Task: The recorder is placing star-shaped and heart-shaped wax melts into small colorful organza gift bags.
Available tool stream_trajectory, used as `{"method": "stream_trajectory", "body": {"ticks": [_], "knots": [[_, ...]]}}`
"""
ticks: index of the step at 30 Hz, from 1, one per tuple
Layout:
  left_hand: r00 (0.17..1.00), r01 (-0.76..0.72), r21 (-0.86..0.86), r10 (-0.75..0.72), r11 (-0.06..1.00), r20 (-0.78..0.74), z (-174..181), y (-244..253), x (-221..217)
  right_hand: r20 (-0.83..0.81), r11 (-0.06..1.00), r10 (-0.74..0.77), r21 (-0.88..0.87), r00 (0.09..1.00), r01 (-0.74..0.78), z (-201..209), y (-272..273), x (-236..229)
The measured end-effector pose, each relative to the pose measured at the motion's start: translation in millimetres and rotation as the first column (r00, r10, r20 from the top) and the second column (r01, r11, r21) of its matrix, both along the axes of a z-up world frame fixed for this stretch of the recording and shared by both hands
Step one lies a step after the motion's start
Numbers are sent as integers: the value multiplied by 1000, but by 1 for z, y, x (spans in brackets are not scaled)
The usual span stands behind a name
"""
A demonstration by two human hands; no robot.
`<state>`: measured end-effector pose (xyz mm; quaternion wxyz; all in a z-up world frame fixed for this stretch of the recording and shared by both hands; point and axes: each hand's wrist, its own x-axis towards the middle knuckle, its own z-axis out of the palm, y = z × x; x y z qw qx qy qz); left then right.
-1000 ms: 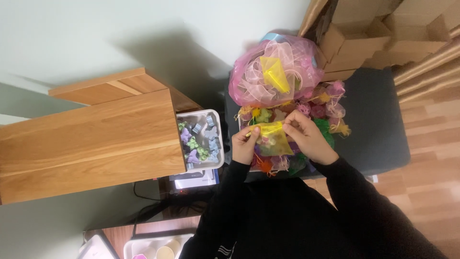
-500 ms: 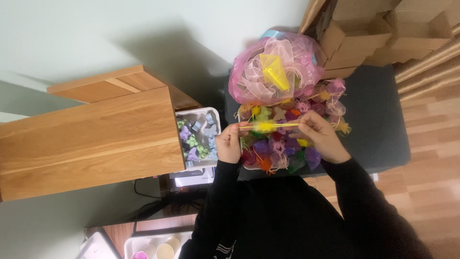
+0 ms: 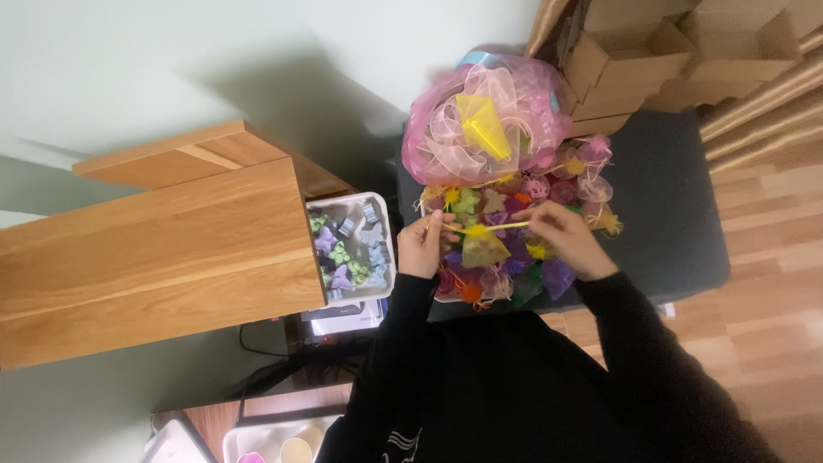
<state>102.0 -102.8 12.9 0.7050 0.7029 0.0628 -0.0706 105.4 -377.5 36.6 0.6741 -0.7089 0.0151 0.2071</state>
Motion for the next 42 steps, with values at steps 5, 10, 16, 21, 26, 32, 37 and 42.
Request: {"method": "stream_trajectory", "body": {"ticks": [5, 10, 16, 21, 26, 32, 37, 42], "knots": [[996, -63, 59, 66, 996, -52, -25, 4, 7, 134, 996, -88, -6, 987, 90, -50, 7, 7], [992, -126, -56, 126, 990, 6, -45, 11, 10, 267, 984, -101, -119, 958, 136, -30, 26, 23], [986, -152, -81, 157, 985, 58, -56, 17, 15, 408, 960, -150, -158, 900, 232, -29, 49, 50], [964, -201, 69, 184, 977, 194, -37, 17, 18, 280, 950, -267, -85, 922, 301, -32, 69, 64], [998, 64, 416, -66, 907, -9, -56, 8, 5, 206, 988, -152, 36, 967, 148, -31, 71, 64], [989, 146, 364, -144, 920, -32, -40, -12, 5, 289, 978, 158, 89, 944, -190, -4, 72, 55], [982, 169, 457, -190, 873, -1, -30, 1, 11, 206, 993, 63, 81, 977, -81, -21, 66, 67], [988, 142, 465, -94, 874, -123, -34, 8, 14, 351, 993, -41, -87, 936, 76, 6, 81, 74]]}}
